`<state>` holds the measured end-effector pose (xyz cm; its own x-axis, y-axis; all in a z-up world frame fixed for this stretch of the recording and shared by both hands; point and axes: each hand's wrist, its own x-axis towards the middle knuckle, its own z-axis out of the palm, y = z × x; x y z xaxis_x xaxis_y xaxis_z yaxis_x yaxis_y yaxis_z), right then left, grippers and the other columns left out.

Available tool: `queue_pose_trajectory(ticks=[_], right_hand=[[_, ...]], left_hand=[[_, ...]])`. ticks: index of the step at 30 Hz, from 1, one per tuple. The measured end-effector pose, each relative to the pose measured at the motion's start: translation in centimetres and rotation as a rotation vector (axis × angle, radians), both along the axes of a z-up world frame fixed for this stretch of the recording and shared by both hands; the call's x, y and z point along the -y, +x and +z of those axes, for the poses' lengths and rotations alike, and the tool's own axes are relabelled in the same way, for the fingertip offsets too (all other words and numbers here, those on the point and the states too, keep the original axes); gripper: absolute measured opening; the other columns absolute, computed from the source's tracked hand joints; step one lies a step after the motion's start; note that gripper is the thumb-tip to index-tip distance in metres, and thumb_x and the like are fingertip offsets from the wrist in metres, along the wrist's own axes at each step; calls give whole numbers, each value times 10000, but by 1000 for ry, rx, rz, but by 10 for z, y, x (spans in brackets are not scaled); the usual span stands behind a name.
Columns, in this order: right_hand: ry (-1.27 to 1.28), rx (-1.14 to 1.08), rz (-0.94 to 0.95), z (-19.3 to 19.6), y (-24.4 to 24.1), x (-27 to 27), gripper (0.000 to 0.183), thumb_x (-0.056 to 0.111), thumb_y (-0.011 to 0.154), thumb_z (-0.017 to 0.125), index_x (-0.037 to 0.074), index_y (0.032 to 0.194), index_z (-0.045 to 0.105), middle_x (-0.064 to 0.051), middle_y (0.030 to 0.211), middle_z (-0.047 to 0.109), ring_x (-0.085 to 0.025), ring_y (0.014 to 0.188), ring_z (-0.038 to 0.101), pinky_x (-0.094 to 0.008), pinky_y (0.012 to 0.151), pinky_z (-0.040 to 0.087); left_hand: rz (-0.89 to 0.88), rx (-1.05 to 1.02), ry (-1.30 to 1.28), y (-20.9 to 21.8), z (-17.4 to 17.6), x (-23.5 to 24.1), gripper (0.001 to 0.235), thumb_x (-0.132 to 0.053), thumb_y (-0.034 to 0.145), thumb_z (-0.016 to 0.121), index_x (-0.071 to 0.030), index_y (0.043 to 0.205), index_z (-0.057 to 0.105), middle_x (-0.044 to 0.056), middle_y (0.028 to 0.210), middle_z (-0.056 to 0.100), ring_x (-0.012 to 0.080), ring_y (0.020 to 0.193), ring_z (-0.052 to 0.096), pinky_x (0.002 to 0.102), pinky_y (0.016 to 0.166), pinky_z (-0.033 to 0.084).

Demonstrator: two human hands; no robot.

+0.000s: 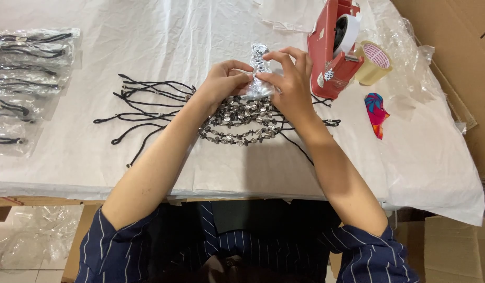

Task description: Untangling, arranging, and preparing decorative necklaces for packaging on an assembly table.

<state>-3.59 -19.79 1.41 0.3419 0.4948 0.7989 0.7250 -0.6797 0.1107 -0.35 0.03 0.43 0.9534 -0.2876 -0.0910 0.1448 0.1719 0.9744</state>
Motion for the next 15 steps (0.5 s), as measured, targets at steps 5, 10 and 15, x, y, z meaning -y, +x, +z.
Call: queue_pose_trajectory(ticks=[5,10,15], right_hand=[[-2,86,-24,-4,5,-2,430,-231,713,706,111,970,741,7,1111,695,-315,1147,573,-520,1002,330],[-10,147,-43,-4,6,-2,434,-231,686,723,98,968,732,-8,1057,695,-306,1096,595,-501,969,354],[3,193,-56,-4,6,-4,257,-151,824,741,77,943,730,-18,991,712,-295,1047,621,-460,945,359]], left_hand=[[-12,6,9,-6,7,0,174,-43,927,695,-47,1100,678,39,778,644,96,669,621,188,645,579],[-25,5,-21,-3,4,-2,167,-2,945,667,-21,1111,672,69,800,667,99,597,590,182,594,555],[-36,-5,-61,-4,7,-2,148,24,950,669,-10,1093,670,77,796,670,110,595,586,195,599,556]])
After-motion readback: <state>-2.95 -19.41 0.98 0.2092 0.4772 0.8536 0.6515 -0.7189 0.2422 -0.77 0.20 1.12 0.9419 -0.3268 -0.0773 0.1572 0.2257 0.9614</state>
